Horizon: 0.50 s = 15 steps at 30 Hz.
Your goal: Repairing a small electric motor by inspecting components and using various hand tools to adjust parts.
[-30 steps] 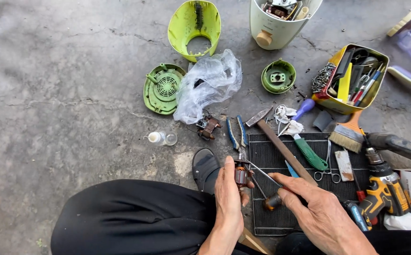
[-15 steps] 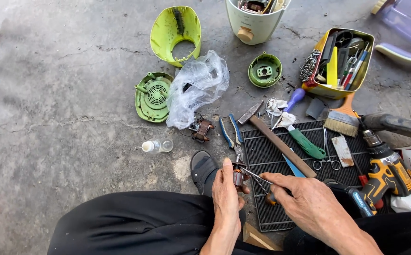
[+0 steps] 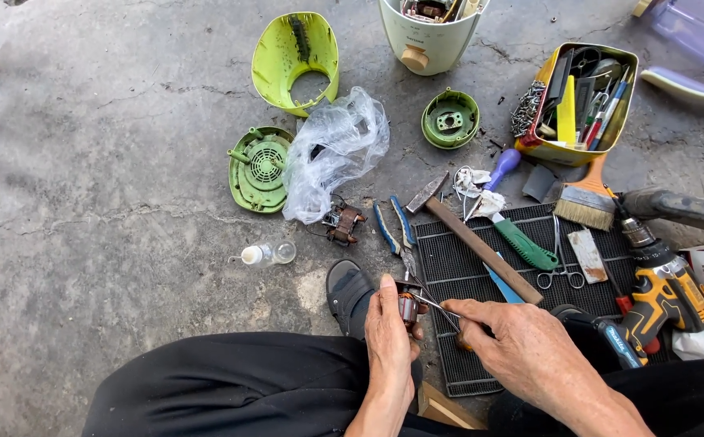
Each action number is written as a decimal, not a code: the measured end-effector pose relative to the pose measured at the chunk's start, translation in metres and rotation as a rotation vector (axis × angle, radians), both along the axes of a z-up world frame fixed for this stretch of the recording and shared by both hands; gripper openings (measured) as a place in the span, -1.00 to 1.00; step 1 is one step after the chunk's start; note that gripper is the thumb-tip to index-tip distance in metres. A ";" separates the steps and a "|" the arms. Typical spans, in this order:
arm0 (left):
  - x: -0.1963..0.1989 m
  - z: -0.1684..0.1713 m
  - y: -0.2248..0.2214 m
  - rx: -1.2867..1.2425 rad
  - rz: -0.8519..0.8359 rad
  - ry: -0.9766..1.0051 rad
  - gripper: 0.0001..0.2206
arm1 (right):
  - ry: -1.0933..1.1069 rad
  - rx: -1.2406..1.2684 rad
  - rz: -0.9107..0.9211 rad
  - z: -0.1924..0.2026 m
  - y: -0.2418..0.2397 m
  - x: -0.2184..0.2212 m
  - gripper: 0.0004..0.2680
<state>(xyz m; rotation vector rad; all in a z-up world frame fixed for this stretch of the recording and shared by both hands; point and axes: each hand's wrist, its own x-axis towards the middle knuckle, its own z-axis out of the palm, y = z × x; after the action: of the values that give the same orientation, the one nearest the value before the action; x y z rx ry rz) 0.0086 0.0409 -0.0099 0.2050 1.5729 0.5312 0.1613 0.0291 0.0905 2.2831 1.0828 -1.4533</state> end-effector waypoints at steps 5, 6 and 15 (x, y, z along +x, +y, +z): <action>-0.001 -0.005 -0.002 0.008 -0.003 -0.010 -0.53 | 0.001 -0.003 -0.025 0.004 0.002 -0.003 -0.71; -0.001 -0.004 -0.002 0.008 -0.004 -0.015 -0.53 | -0.003 -0.002 -0.033 0.005 0.002 -0.004 -0.71; -0.002 -0.009 -0.004 0.023 -0.016 -0.016 -0.52 | -0.025 0.077 0.041 -0.011 -0.006 0.002 -0.71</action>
<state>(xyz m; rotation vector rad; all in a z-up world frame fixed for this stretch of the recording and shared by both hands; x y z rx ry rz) 0.0064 0.0366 -0.0191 0.2301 1.5494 0.5377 0.1631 0.0226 0.0793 2.3102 1.1901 -1.3870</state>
